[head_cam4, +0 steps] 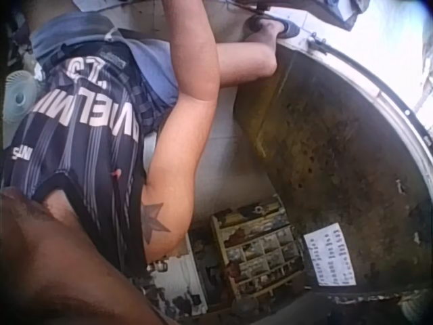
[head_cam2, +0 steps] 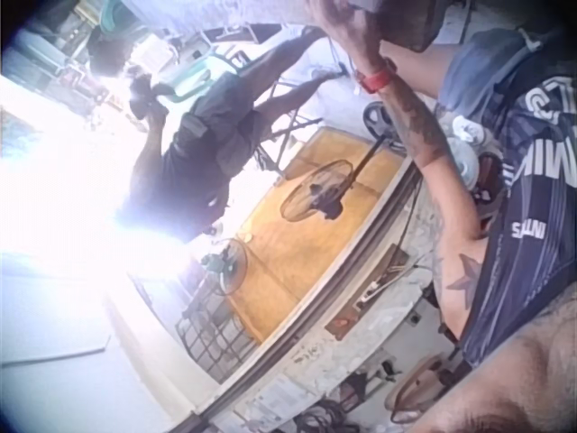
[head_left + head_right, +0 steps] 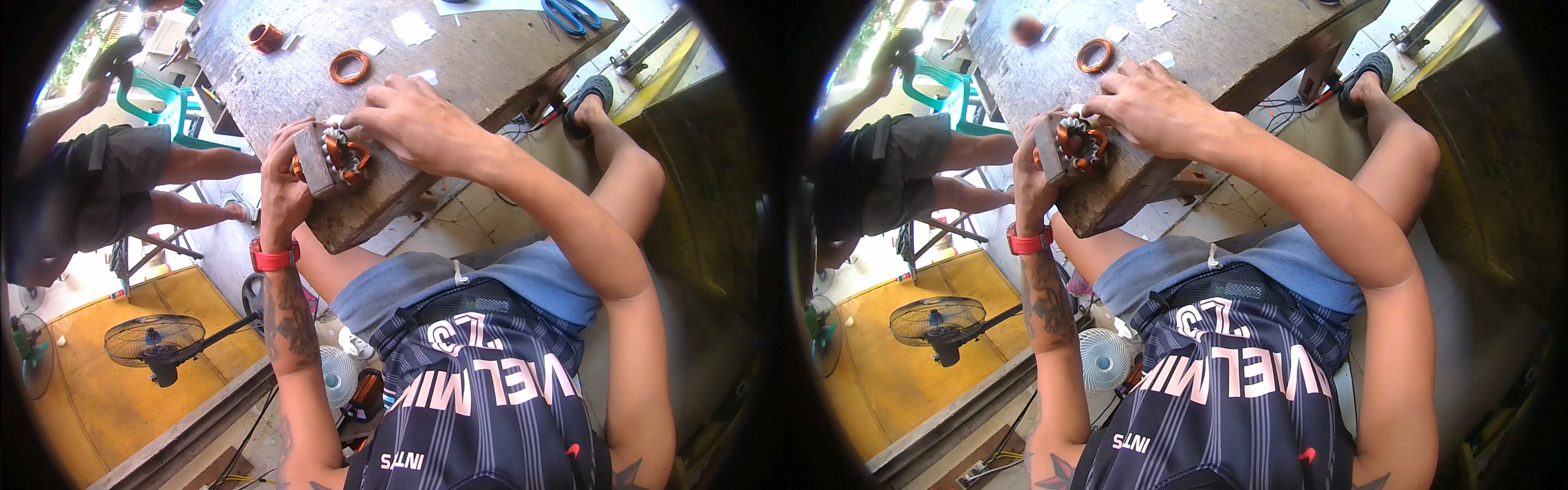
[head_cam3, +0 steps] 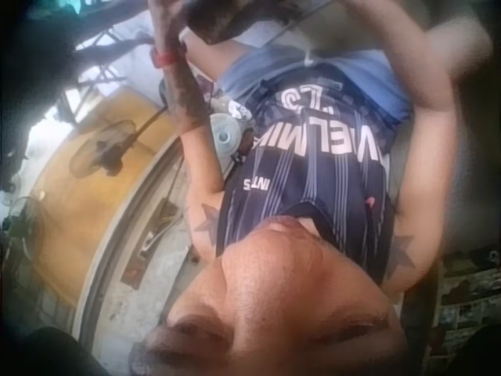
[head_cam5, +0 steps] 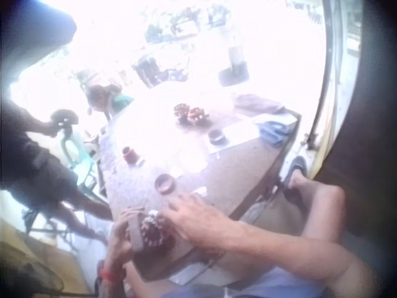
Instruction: The person assembles a small electrical component by hand, inserting copper wire coils and white insulating pieces into a metal block. They use scissors to trim wire ends and place finished coils on the table.
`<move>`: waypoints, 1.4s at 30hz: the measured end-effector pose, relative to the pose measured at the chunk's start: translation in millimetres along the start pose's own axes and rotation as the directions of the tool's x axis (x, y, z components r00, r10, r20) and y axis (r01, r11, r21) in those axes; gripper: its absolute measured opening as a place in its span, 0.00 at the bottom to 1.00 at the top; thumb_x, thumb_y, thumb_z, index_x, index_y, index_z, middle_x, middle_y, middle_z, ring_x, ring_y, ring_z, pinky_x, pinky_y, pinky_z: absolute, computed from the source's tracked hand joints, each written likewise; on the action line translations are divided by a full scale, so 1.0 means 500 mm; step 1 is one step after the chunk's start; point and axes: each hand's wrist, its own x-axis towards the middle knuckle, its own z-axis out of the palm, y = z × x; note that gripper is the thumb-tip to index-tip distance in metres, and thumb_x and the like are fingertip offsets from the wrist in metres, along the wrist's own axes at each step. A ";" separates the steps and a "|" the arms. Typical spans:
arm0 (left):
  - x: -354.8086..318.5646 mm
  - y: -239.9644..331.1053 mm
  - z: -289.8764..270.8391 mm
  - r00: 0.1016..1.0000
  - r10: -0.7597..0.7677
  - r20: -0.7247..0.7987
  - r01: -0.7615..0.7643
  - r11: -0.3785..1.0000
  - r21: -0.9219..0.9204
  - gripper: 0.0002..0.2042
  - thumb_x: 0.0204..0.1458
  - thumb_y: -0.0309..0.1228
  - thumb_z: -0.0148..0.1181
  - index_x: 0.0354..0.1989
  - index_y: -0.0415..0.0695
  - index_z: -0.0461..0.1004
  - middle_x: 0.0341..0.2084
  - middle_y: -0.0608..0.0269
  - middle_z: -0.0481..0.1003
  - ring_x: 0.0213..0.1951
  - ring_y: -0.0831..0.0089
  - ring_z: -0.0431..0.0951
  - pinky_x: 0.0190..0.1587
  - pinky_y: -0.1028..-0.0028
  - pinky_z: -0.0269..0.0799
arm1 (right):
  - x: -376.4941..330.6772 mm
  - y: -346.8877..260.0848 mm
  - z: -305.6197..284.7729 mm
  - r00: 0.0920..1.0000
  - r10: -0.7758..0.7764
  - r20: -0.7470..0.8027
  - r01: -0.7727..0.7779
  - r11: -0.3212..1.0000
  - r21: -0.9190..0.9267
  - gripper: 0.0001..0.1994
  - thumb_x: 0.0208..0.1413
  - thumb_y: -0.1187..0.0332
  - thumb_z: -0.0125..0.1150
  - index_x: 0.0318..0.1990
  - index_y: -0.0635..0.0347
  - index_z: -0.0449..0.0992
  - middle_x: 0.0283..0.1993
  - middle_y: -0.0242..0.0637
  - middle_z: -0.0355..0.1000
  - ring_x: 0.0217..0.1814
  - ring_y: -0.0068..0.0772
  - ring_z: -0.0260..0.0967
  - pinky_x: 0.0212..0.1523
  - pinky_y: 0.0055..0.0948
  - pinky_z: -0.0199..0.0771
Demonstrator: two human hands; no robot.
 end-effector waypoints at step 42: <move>-0.020 0.003 0.012 0.992 0.093 -0.082 -0.076 0.979 0.189 0.20 0.55 0.31 0.77 0.55 0.39 0.80 0.50 0.57 0.80 0.52 0.68 0.81 0.56 0.67 0.77 | 0.010 -0.006 0.010 0.998 -0.018 0.062 0.016 1.000 0.026 0.14 0.69 0.60 0.57 0.55 0.53 0.82 0.53 0.39 0.77 0.64 0.41 0.71 0.72 0.50 0.61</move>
